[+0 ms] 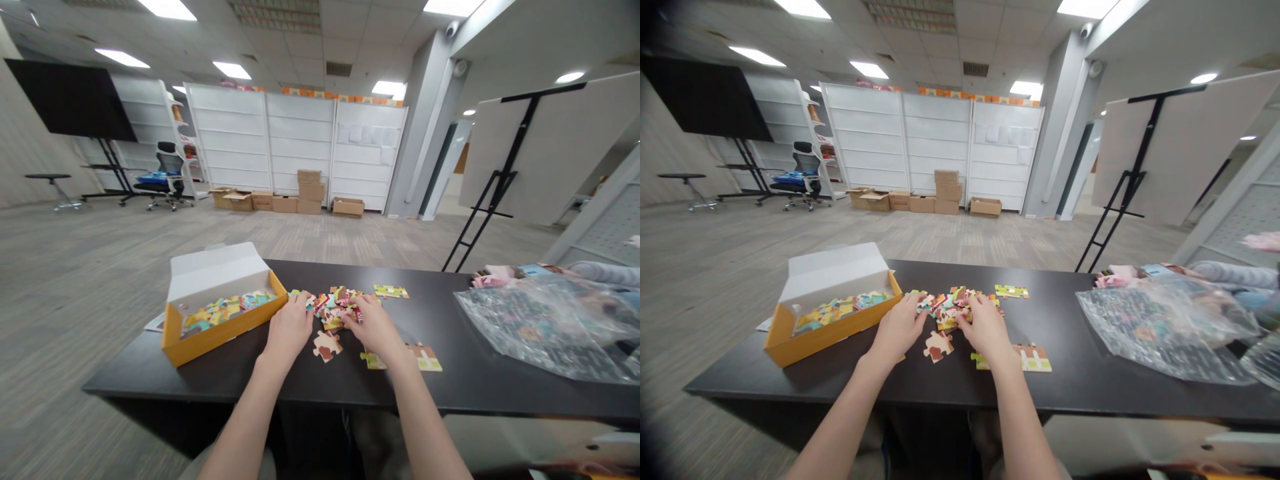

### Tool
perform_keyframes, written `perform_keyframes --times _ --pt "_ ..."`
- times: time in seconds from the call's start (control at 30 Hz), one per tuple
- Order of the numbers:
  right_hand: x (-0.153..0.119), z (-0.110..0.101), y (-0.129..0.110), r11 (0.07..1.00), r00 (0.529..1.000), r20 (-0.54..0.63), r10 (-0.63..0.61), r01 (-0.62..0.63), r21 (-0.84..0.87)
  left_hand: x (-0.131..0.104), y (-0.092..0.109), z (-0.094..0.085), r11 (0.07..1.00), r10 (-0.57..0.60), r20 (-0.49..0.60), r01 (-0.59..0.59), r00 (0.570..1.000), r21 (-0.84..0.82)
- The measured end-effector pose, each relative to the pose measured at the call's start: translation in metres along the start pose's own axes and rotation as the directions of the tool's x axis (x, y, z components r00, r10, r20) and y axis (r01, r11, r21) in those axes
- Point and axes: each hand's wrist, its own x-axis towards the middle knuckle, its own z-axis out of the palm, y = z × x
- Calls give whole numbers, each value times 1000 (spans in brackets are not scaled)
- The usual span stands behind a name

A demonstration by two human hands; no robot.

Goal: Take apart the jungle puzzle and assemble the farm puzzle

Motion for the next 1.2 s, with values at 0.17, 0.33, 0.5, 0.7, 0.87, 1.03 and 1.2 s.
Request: perform_keyframes --times 0.17,0.33,0.5,0.7,0.87,1.03,1.2 --pt "-1 11 -1 999 997 54 -48 47 15 22 -7 10 971 239 118 -237 964 -33" --pt "-5 11 1 999 995 91 -32 30 20 29 -7 13 974 218 175 -226 960 28" --pt "-8 9 2 1000 995 96 -13 10 24 26 -10 7 975 222 108 -221 969 -22" --pt "-12 5 8 999 997 76 34 -34 -5 12 -26 -13 976 139 -10 -139 990 -167" --pt "-12 -1 17 999 998 43 36 -37 21 -14 -50 -34 986 57 78 -44 995 -160" --pt "-13 -9 38 994 994 21 108 -109 22 -36 -67 -54 988 34 245 4 969 -152" --pt "-18 -19 52 987 987 32 160 -160 5 -44 -74 -61 990 12 324 33 946 -134"
